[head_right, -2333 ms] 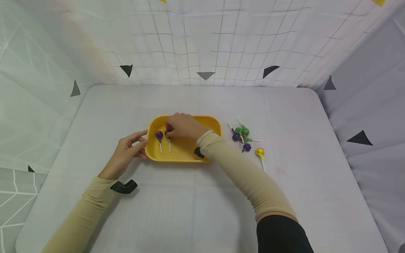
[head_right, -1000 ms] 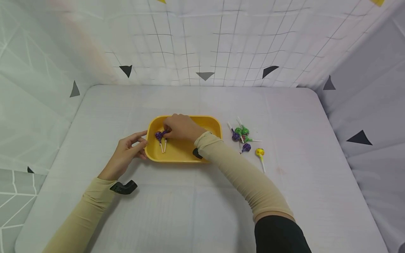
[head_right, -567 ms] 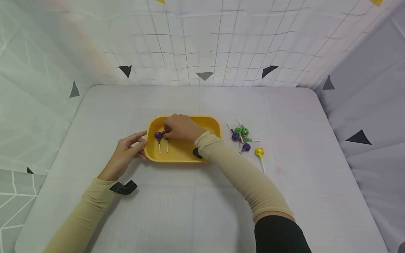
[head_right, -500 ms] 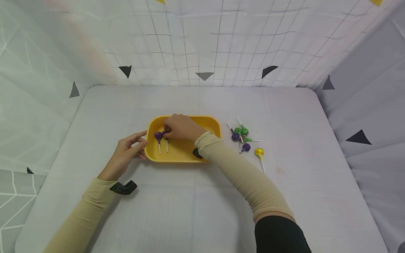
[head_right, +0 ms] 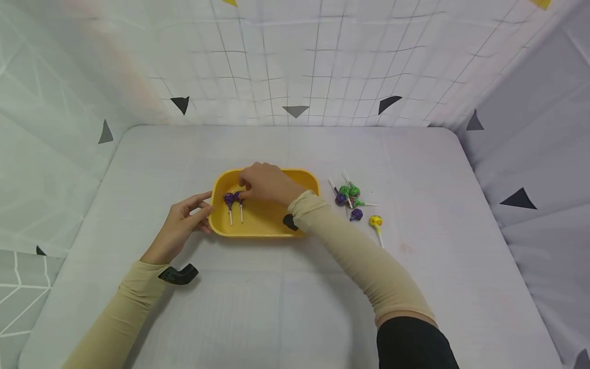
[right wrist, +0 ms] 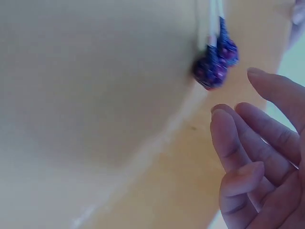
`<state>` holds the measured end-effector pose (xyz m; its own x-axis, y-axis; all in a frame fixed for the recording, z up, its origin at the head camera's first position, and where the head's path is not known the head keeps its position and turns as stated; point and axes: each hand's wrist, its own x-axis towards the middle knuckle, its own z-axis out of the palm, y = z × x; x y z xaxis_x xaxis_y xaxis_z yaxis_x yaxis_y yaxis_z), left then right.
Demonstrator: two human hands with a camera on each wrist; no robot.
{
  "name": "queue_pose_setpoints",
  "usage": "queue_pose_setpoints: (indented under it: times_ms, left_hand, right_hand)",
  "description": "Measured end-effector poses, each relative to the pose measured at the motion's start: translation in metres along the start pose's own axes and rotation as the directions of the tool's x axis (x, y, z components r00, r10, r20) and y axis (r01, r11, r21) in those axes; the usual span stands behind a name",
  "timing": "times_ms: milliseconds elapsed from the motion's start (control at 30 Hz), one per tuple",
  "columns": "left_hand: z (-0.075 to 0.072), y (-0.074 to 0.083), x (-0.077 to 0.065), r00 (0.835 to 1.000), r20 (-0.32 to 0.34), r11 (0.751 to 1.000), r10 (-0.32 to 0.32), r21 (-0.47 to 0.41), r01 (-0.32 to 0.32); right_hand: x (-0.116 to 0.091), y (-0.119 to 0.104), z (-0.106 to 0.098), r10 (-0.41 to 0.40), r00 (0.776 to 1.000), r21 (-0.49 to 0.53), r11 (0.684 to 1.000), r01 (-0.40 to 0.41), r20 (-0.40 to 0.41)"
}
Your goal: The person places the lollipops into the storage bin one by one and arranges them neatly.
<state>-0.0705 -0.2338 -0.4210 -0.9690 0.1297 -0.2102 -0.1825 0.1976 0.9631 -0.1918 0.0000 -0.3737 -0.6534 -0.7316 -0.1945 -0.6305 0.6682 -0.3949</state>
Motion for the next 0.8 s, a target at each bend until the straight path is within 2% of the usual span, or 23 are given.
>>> queue_pose_setpoints:
  times_ms: [367, 800]
  left_hand:
    - [-0.001, 0.001, 0.000, 1.000, 0.004, 1.000, -0.001, 0.012, 0.001]
    - [0.000, 0.001, 0.000, 1.000, 0.002, 1.000, 0.003, 0.000, -0.003]
  right_hand:
    - [-0.038, 0.010, -0.032, -0.004, 0.998, 0.035, 0.999, 0.007, -0.069]
    - [-0.070, 0.022, -0.047, 0.030, 0.994, 0.047, 0.999, -0.025, -0.105]
